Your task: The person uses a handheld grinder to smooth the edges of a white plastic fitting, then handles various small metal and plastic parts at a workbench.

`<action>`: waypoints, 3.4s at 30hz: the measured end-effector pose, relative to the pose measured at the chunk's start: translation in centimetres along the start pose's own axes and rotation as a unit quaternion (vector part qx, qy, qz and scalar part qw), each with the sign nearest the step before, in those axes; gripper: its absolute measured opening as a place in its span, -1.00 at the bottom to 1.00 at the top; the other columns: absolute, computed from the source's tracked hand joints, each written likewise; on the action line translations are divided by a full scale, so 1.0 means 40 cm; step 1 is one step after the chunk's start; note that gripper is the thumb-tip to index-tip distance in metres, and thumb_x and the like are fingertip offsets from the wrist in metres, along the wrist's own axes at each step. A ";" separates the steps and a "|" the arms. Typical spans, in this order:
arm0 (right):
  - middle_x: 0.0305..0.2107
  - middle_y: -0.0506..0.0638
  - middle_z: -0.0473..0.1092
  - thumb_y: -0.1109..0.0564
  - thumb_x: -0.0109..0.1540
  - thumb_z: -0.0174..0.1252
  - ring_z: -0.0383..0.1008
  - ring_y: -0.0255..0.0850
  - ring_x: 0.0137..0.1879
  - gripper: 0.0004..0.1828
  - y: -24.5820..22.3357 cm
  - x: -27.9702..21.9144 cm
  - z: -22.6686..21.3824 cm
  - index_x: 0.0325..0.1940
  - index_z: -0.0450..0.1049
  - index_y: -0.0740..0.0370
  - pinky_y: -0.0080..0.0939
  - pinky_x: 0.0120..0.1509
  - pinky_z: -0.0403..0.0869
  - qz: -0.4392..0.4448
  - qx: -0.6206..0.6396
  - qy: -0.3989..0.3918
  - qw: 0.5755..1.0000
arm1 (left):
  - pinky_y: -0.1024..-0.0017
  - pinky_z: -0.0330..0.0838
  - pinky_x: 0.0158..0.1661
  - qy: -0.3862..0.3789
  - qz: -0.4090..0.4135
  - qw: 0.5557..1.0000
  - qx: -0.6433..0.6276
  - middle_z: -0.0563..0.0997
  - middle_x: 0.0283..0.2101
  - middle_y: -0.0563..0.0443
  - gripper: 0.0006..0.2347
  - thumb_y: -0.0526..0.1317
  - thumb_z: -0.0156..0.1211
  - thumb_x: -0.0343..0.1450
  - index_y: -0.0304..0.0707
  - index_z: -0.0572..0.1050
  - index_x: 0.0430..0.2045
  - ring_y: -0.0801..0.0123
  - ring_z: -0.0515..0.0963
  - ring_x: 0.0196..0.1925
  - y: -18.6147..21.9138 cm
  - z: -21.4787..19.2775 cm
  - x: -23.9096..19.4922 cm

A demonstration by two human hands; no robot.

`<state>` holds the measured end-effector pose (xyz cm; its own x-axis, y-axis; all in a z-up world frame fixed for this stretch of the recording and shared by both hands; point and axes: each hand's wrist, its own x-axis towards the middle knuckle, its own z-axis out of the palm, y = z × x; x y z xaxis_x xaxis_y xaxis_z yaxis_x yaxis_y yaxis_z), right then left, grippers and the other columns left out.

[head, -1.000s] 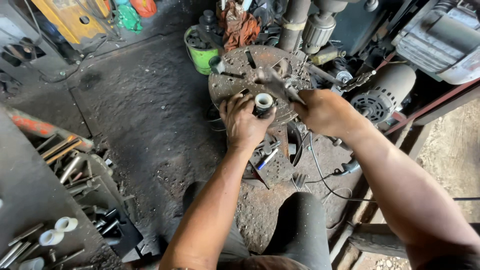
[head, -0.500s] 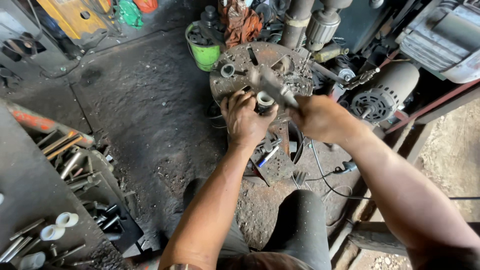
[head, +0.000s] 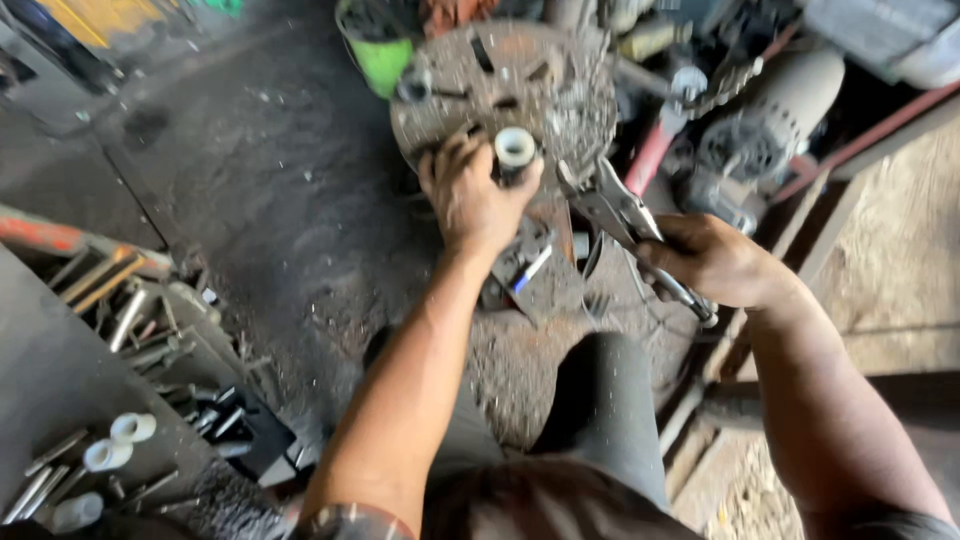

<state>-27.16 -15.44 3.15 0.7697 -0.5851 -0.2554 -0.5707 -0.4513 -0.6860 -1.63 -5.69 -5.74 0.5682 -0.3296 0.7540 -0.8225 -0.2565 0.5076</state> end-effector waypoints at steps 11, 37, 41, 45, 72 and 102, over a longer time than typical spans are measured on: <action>-0.36 0.06 0.45 0.17 0.39 -0.11 0.43 -0.23 -0.38 -0.73 0.394 0.242 0.458 -0.01 0.48 0.32 -0.32 -0.42 0.44 0.301 0.077 -0.050 0.949 | -0.07 0.00 0.35 -0.189 0.014 0.981 0.034 0.51 0.33 0.06 -0.32 0.43 0.11 0.36 0.37 0.16 0.36 0.02 0.41 0.39 -0.004 -0.069 -0.002; -0.06 0.47 0.52 0.22 0.29 0.18 0.61 0.15 -0.03 -0.50 0.207 0.071 0.419 0.32 0.39 0.41 0.06 0.04 0.58 0.044 0.290 0.167 0.941 | -0.18 0.05 0.29 -0.199 -0.075 0.926 -0.311 0.59 0.09 -0.31 -0.60 -0.09 0.35 0.39 -0.19 0.54 0.11 -0.14 0.52 0.20 -0.033 -0.167 -0.010; -0.03 0.24 0.55 0.20 0.29 0.19 0.57 -0.12 -0.13 -0.62 0.089 -0.040 0.290 0.20 0.52 0.25 -0.05 0.01 0.57 -0.117 0.305 0.229 0.917 | 0.04 0.30 0.21 -0.253 -0.120 0.831 -0.481 0.68 -0.04 -0.19 -0.64 -0.15 0.32 0.42 -0.27 0.54 0.08 0.25 0.57 0.11 0.095 -0.278 0.000; 0.05 0.31 0.38 0.15 0.23 0.23 0.52 0.00 -0.06 -0.43 -0.040 -0.095 0.220 0.30 0.37 0.43 -0.10 -0.09 0.60 -0.313 0.280 0.225 0.879 | 0.09 0.41 0.12 -0.267 -0.214 0.714 -0.611 0.69 -0.15 -0.21 -0.75 -0.12 0.14 0.50 -0.32 0.62 -0.15 0.12 0.63 -0.04 0.134 -0.258 -0.123; -0.44 0.30 0.49 0.02 0.37 0.02 0.58 -0.04 -0.53 -0.63 -0.018 -0.268 0.396 0.08 0.47 0.36 -0.12 -0.53 0.62 -0.116 0.702 0.066 0.700 | 0.06 0.53 0.00 -0.166 0.047 0.920 -0.352 0.56 0.04 -0.44 -0.54 -0.30 0.35 0.39 -0.52 0.39 0.17 -0.12 0.59 0.01 0.363 -0.506 -0.243; -0.52 0.16 0.42 -0.01 0.35 0.09 0.53 -0.19 -0.50 -0.53 -0.066 -0.152 0.462 0.16 0.46 0.45 -0.18 -0.45 0.63 -0.119 0.593 0.188 0.774 | 0.19 0.60 -0.18 -0.175 -0.081 0.886 -0.422 0.64 -0.14 -0.32 -0.59 -0.21 0.41 0.37 -0.47 0.48 0.04 0.14 0.65 -0.26 0.170 -0.399 -0.229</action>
<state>-25.06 1.77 -6.07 0.5472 -0.8362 0.0368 0.4099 0.2295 -0.8828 -12.86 10.07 -2.55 0.5328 -0.6501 0.5418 -0.3720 0.3951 0.8399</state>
